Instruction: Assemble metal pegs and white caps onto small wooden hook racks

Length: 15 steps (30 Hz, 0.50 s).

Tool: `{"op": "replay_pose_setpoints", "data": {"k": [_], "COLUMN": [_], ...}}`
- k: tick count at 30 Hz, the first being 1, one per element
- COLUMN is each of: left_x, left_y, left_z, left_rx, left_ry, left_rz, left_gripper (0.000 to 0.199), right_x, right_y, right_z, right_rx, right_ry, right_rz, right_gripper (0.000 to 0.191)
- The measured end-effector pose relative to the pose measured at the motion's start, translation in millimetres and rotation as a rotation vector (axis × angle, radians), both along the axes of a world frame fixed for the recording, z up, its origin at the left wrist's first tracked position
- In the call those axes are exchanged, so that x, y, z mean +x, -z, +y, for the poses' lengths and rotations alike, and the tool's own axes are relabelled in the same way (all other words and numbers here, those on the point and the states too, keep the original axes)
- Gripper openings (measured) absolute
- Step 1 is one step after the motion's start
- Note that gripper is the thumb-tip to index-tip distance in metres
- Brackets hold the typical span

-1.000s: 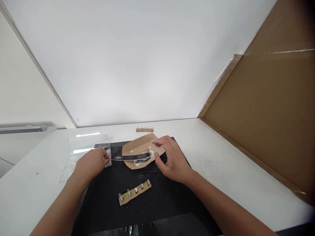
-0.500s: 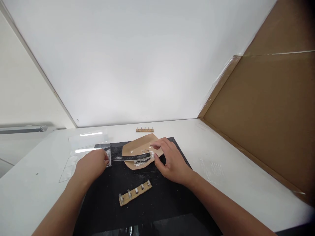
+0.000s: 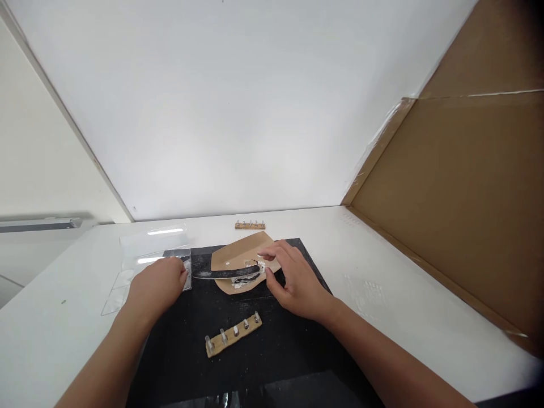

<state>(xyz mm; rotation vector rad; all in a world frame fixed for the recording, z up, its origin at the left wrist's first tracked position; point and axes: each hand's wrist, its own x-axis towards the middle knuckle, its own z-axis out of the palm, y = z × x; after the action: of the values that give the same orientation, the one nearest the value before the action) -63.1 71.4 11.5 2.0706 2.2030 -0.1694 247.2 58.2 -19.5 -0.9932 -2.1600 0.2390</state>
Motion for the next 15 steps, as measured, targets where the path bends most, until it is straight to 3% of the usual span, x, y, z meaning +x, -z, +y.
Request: {"op": "replay_pose_setpoints", "data": {"k": [7, 11, 15], "left_x": [2, -1, -8], "left_y": [-6.2, -10.3, -10.8], "left_z": [-3, -4, -2], "left_rx": [0.014, 0.026, 0.011], "left_ry": [-0.008, -0.05, -0.043], "left_rz": [0.017, 0.014, -0.034], "left_gripper": [0.037, 0.031, 0.027], "right_x": [1, 3, 4], "right_y": [1.3, 1.5, 2.1], "right_z": [1, 3, 5], "right_rx": [0.005, 0.052, 0.096], "right_ry": [-0.014, -0.031, -0.044], "right_rz": [0.014, -0.024, -0.071], "right_gripper": [0.035, 0.005, 0.027]}}
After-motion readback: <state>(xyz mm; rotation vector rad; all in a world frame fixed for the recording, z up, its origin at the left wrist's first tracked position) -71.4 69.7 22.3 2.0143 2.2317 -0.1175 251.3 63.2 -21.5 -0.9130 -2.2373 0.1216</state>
